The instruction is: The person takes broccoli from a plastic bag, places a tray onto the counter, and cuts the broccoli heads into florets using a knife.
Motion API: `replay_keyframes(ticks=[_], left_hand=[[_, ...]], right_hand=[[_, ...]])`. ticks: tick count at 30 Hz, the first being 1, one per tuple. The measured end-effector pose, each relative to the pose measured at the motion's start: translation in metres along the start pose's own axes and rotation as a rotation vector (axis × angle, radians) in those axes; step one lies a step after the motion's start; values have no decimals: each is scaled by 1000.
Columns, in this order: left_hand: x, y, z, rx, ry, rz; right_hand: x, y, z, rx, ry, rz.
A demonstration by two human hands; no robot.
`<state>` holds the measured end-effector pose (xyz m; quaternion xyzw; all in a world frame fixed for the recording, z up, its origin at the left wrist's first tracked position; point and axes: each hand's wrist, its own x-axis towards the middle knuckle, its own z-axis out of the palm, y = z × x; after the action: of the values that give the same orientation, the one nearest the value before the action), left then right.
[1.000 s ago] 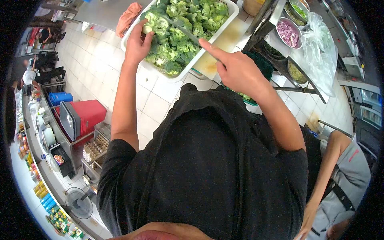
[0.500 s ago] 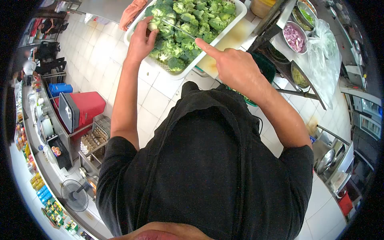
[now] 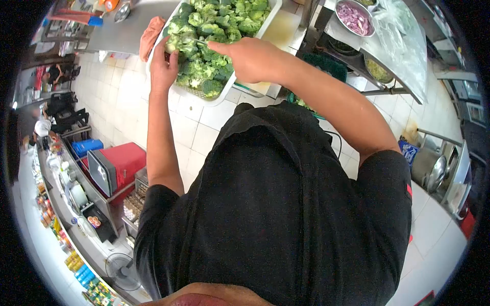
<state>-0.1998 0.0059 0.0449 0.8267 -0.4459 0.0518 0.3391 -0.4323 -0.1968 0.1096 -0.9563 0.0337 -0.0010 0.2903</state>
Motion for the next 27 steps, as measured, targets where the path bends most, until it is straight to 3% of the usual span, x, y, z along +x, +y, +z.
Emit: replay_keyframes(ticks=[1, 4, 5, 16, 20, 23, 27], left_hand=[[-1, 1, 0, -24, 1, 1], [-1, 4, 0, -31, 29, -2], [-1, 3, 1, -26, 44, 5], [10, -21, 5, -149, 157, -74], [13, -45, 4, -567, 234, -321], [16, -10, -13, -885, 336, -551], [11, -35, -9, -1146, 346, -672]], right_hand=[[-2, 2, -10, 134, -110, 55], [-23, -9, -32, 652, -167, 295], [-28, -2, -32, 697, -154, 326], [-46, 34, -20, 730, 41, 447], [-58, 38, -12, 693, 146, 430], [-71, 28, -11, 710, 176, 456], [-88, 24, 1, 680, 189, 358]])
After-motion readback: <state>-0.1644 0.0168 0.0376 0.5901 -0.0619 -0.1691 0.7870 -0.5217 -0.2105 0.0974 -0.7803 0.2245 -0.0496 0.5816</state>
